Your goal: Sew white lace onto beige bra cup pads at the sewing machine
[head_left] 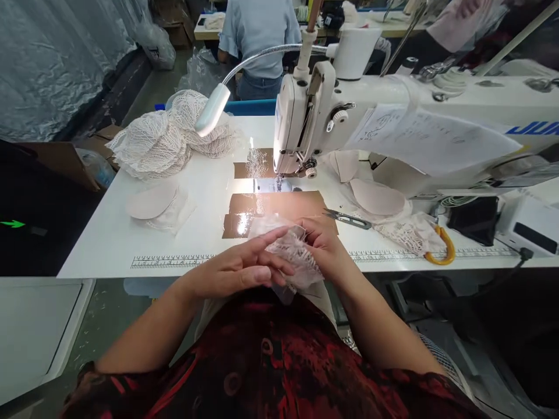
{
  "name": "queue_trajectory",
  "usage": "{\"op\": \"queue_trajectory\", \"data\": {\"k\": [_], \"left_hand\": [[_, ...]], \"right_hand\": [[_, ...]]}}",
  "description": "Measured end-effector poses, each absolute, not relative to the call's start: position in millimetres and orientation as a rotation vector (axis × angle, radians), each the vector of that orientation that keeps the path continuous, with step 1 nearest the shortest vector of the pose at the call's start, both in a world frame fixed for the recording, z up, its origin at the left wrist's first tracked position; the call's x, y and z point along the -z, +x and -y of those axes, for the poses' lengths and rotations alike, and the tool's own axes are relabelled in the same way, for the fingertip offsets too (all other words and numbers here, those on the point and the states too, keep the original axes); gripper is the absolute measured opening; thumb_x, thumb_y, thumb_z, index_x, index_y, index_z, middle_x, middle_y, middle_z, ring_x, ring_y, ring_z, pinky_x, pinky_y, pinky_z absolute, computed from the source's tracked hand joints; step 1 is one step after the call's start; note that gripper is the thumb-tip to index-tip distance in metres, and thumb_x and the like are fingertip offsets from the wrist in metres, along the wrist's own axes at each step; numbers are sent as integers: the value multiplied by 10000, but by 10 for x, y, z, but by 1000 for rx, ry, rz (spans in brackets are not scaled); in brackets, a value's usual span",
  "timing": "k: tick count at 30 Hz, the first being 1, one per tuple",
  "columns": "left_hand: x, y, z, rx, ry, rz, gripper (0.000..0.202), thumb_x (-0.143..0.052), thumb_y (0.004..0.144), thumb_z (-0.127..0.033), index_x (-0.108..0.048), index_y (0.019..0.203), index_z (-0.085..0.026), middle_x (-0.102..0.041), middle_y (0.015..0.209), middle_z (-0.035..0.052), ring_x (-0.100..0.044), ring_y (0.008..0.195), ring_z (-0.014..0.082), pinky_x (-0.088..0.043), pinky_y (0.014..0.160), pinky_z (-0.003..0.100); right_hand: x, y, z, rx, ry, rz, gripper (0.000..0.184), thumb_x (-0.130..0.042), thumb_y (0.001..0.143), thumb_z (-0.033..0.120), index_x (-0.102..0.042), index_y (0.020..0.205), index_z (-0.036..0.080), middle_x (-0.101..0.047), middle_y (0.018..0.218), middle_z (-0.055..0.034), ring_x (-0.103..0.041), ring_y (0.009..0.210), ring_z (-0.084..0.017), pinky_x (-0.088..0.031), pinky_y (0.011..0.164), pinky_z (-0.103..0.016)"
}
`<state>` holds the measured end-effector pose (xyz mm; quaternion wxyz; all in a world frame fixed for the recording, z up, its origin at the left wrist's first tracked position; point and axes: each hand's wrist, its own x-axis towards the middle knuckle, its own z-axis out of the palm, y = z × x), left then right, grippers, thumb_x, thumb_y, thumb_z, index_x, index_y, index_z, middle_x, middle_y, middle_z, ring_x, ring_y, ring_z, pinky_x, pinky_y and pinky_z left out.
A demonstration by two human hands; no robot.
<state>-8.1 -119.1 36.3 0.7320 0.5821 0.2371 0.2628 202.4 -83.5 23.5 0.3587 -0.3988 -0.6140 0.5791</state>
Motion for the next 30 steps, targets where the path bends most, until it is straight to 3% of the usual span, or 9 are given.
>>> {"op": "queue_trajectory", "data": {"k": [2, 5, 8, 10, 14, 19, 23, 26, 30], "left_hand": [[-352, -76, 1176, -680, 1333, -577, 704, -546, 900, -385, -167, 1488, -314, -616, 1153, 106, -632, 926, 195, -505, 787, 323], [-298, -82, 1090, -969, 1574, -902, 682, -660, 821, -327, -347, 1425, -287, -594, 1113, 75, -587, 917, 172, -487, 798, 294], [-233, -38, 1033, -969, 1758, -1057, 443, -652, 821, -342, -555, 1231, -207, -593, 1066, 65, -555, 939, 177, -461, 814, 278], [-188, 36, 1038, -875, 1709, -1010, 255, -529, 899, -373, -612, 1016, -162, -591, 849, 30, -540, 748, 133, -451, 671, 239], [-131, 200, 1093, -1034, 1577, -1069, 318, -445, 943, -386, -512, 739, -152, -440, 643, -26, -397, 565, 82, -355, 515, 197], [-209, 138, 1116, -1324, 1382, -1246, 341, -476, 928, -422, -489, 705, -164, -387, 593, -40, -355, 530, 80, -324, 469, 186], [-289, 9, 1092, -1499, 1179, -1377, 353, -544, 874, -480, -497, 708, -172, -405, 579, -35, -373, 522, 89, -337, 457, 192], [-289, 26, 1086, -1474, 1200, -1453, 351, -552, 858, -489, -512, 699, -178, -381, 508, -45, -358, 454, 90, -316, 408, 201], [-219, 117, 1094, -1277, 1567, -1429, 305, -514, 880, -427, -545, 710, -176, -454, 512, -35, -419, 461, 103, -366, 431, 207]], "right_hand": [[-179, 2009, 851, -1674, -961, 1488, 307, -682, 741, 446, -540, 752, 174, -495, 650, 36, -437, 559, -92, -341, 518, -217], [-169, 1998, 878, -1778, -865, 1413, 300, -704, 735, 426, -542, 736, 173, -477, 655, 41, -422, 571, -83, -327, 533, -208], [-194, 1985, 901, -1826, -799, 1340, 294, -712, 730, 420, -544, 750, 179, -478, 650, 44, -407, 558, -78, -320, 527, -203], [-206, 1966, 913, -1805, -832, 1313, 289, -707, 732, 416, -542, 755, 180, -477, 642, 47, -400, 551, -77, -325, 526, -203], [-200, 1903, 960, -1771, -870, 1329, 200, -700, 721, 297, -549, 780, 179, -493, 659, 48, -445, 609, -91, -362, 568, -206], [-80, 1999, 1007, -1762, -935, 1592, 73, -584, 693, 113, -542, 667, 167, -518, 627, 46, -476, 617, -100, -387, 581, -216], [-52, 2239, 925, -1299, -1209, 1716, 148, -482, 666, 38, -522, 628, 175, -520, 616, 36, -472, 594, -95, -361, 546, -209], [-187, 2265, 881, -1087, -1086, 1624, 125, -546, 746, 119, -583, 842, 189, -595, 854, -16, -542, 749, -124, -445, 672, -252], [-344, 2029, 900, -1060, -736, 1834, 447, -725, 709, 280, -551, 1119, 232, -586, 1085, -54, -550, 890, -151, -457, 776, -292]]}}
